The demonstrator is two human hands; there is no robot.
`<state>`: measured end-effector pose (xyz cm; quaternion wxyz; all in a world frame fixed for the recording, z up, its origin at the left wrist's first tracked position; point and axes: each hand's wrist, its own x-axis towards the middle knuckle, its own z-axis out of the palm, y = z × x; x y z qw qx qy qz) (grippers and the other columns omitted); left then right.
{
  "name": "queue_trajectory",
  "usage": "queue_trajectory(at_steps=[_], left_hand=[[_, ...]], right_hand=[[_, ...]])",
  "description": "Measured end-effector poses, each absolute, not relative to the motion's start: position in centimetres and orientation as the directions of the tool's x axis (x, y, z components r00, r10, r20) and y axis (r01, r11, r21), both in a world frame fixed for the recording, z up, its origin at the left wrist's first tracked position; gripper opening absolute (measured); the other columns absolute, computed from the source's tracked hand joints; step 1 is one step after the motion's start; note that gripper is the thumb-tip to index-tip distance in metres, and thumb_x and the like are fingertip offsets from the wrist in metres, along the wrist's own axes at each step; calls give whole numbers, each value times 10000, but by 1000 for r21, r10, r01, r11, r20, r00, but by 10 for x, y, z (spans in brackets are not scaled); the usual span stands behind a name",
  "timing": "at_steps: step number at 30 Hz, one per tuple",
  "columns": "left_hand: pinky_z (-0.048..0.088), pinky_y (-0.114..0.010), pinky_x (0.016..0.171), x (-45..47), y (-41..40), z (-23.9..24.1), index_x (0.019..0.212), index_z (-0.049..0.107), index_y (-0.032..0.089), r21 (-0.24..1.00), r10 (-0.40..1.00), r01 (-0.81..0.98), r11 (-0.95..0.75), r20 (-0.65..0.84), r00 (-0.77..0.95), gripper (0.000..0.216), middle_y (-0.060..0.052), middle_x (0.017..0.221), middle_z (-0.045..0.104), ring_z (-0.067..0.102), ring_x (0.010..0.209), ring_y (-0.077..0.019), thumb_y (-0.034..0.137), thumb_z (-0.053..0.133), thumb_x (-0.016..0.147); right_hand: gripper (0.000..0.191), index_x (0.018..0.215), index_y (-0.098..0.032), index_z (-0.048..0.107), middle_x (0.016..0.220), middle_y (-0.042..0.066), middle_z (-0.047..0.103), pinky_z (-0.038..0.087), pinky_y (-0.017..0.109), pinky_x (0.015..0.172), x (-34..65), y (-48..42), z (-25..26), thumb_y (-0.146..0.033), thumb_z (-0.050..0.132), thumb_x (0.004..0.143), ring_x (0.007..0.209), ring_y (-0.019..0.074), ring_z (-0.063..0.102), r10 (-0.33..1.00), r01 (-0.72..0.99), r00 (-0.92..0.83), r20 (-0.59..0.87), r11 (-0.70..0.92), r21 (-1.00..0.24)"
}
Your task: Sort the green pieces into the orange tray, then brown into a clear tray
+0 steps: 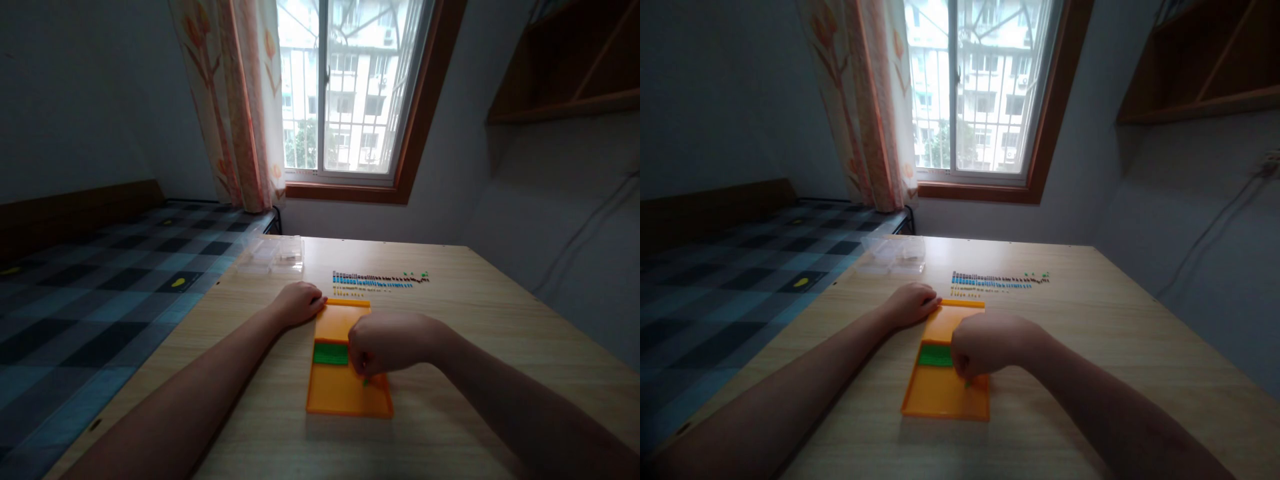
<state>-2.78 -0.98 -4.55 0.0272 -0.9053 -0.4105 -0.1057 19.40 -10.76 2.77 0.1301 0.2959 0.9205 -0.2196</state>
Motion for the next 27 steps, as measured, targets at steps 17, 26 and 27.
queue_trajectory(at_steps=[17, 26, 27], left_hand=[[324, -284, 602, -27, -11, -42, 685, 691, 194, 20, 745, 755, -655, 186, 641, 391, -66, 768, 721, 598, 690, -173, 381, 467, 945], [340, -291, 601, -27, -12, -42, 682, 695, 190, 18, 743, 754, -657, 186, 643, 391, -70, 753, 713, 603, 688, -180, 377, 466, 938], [343, -293, 603, -27, -12, -42, 682, 696, 190, 22, 740, 751, -660, 191, 645, 393, -71, 751, 712, 605, 689, -182, 377, 466, 939]], right_hand=[[172, 804, -213, 788, 663, -5, 665, 303, 247, 500, 194, -113, 31, -200, 643, 712, 509, 105, 416, 610, 692, -694, -383, 712, -119], [248, 893, -227, 806, 738, 18, 704, 311, 253, 505, 189, -117, 28, -189, 627, 726, 545, 125, 458, 610, 705, -667, -427, 702, -99], [248, 893, -225, 806, 740, 22, 706, 312, 253, 505, 189, -117, 29, -189, 627, 725, 549, 127, 464, 612, 709, -662, -432, 699, -96]])
